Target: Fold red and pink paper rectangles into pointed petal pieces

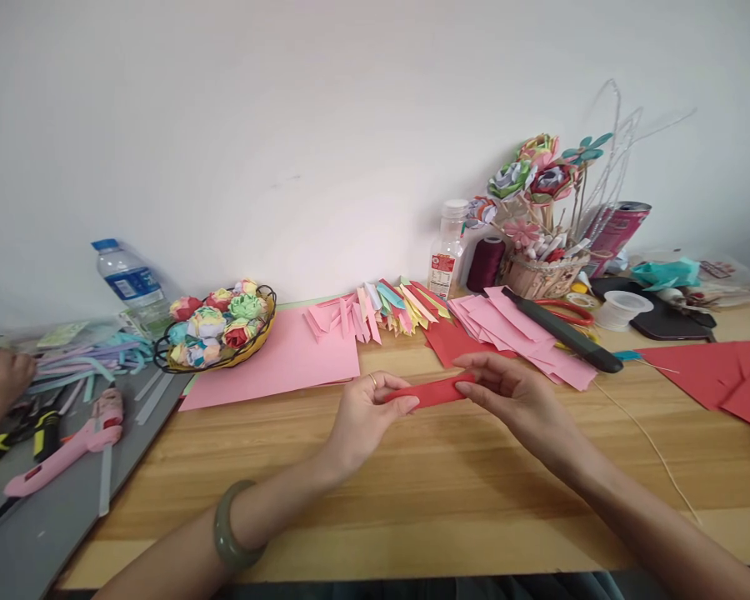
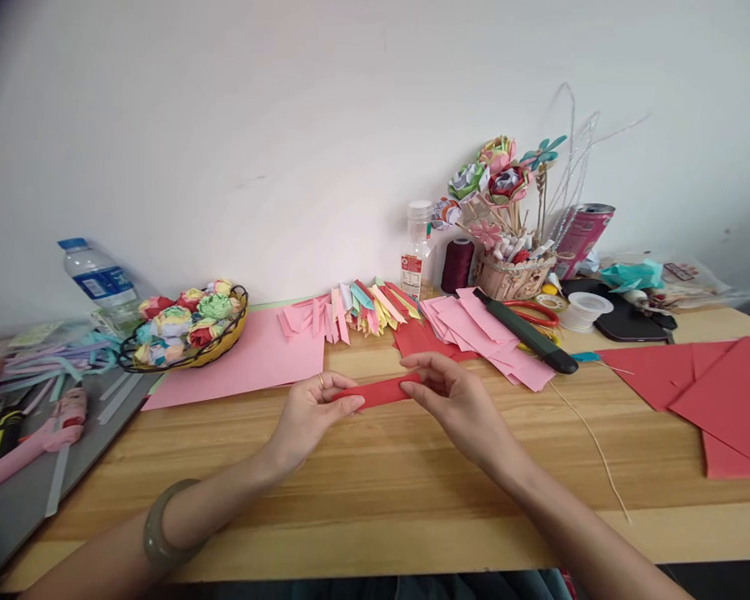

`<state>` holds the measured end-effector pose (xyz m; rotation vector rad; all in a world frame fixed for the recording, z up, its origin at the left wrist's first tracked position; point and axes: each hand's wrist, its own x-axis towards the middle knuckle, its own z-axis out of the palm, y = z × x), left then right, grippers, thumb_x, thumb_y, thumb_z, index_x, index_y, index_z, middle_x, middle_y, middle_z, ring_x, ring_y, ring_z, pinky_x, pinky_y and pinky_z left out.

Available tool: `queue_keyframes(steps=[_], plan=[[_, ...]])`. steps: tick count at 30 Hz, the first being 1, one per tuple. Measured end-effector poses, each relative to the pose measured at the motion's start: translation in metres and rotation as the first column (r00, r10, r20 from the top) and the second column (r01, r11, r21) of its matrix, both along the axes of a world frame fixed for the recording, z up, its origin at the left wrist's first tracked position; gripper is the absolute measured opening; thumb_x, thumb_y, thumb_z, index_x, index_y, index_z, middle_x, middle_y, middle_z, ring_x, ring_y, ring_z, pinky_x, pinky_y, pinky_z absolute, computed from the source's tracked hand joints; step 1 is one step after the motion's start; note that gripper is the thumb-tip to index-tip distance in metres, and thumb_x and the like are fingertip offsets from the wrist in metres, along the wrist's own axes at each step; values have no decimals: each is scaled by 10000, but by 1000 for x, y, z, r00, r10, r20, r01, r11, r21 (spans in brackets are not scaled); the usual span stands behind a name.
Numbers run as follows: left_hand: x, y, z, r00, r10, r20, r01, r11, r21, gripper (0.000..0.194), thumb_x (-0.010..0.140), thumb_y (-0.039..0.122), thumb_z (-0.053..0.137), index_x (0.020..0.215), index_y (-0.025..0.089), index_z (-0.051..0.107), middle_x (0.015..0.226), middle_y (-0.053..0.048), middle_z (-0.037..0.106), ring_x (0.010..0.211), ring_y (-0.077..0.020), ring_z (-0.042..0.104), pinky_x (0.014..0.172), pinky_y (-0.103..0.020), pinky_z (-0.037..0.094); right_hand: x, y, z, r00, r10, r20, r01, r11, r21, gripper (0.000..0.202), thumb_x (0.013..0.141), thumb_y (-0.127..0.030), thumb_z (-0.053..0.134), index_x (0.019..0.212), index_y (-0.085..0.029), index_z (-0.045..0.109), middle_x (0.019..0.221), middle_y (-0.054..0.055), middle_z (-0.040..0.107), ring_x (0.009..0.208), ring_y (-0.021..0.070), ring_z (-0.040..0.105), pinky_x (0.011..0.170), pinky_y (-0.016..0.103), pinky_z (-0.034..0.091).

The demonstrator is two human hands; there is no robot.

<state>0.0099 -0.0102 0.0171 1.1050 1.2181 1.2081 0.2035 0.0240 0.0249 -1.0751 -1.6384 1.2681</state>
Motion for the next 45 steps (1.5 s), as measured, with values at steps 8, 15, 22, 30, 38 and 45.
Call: queue_keyframes(steps=[8, 15, 22, 30, 38, 45], plan=[[-1, -4, 1, 998, -51, -21, 52, 998, 27, 328, 685, 442, 687, 755, 126, 634, 711, -39, 675, 646, -162, 643, 644, -265, 505, 2, 0, 1, 999, 0, 51, 2, 1000, -28, 459, 654, -511, 685, 957, -186, 568, 668, 2, 618, 618, 156, 578, 542, 267, 431], [-2, -5, 2, 985, -161, -59, 165, 985, 60, 382, 760, 494, 601, 861, 126, 631, 690, -41, 685, 649, -172, 648, 645, -264, 499, 7, 6, 3, 997, -54, 53, 55, 998, -27, 446, 586, -540, 731, 841, -193, 612, 743, 43, 682, 669, 193, 626, 560, 277, 467], [-7, -2, -2, 974, -176, -141, 186, 981, 61, 282, 749, 410, 630, 741, 128, 620, 733, -62, 692, 659, -152, 623, 644, -244, 474, 12, 8, 9, 994, -95, 58, 96, 995, -11, 477, 551, -569, 740, 807, -190, 607, 737, 48, 678, 673, 202, 635, 557, 279, 476], [-6, 0, 1, 980, -106, -169, 110, 994, 9, 271, 590, 375, 747, 648, 126, 655, 557, 8, 599, 513, -98, 490, 498, -204, 364, 12, 8, 5, 999, -35, 6, 35, 999, 20, 425, 586, -505, 750, 822, -182, 607, 703, 31, 663, 643, 170, 617, 556, 265, 475], [-7, -4, 4, 966, -118, -231, 129, 991, 30, 218, 678, 351, 660, 615, 142, 667, 630, -37, 676, 580, -131, 573, 566, -219, 416, 14, 4, 10, 994, -67, 84, 63, 997, 49, 472, 584, -567, 722, 828, -171, 643, 741, 66, 684, 658, 204, 638, 555, 293, 500], [-7, -7, 3, 964, -118, -238, 132, 990, 47, 245, 737, 362, 605, 652, 142, 671, 665, -44, 696, 621, -146, 607, 613, -226, 441, 14, 5, 7, 997, -46, 57, 43, 997, 63, 452, 602, -549, 721, 837, -171, 644, 745, 64, 683, 663, 196, 637, 565, 288, 504]])
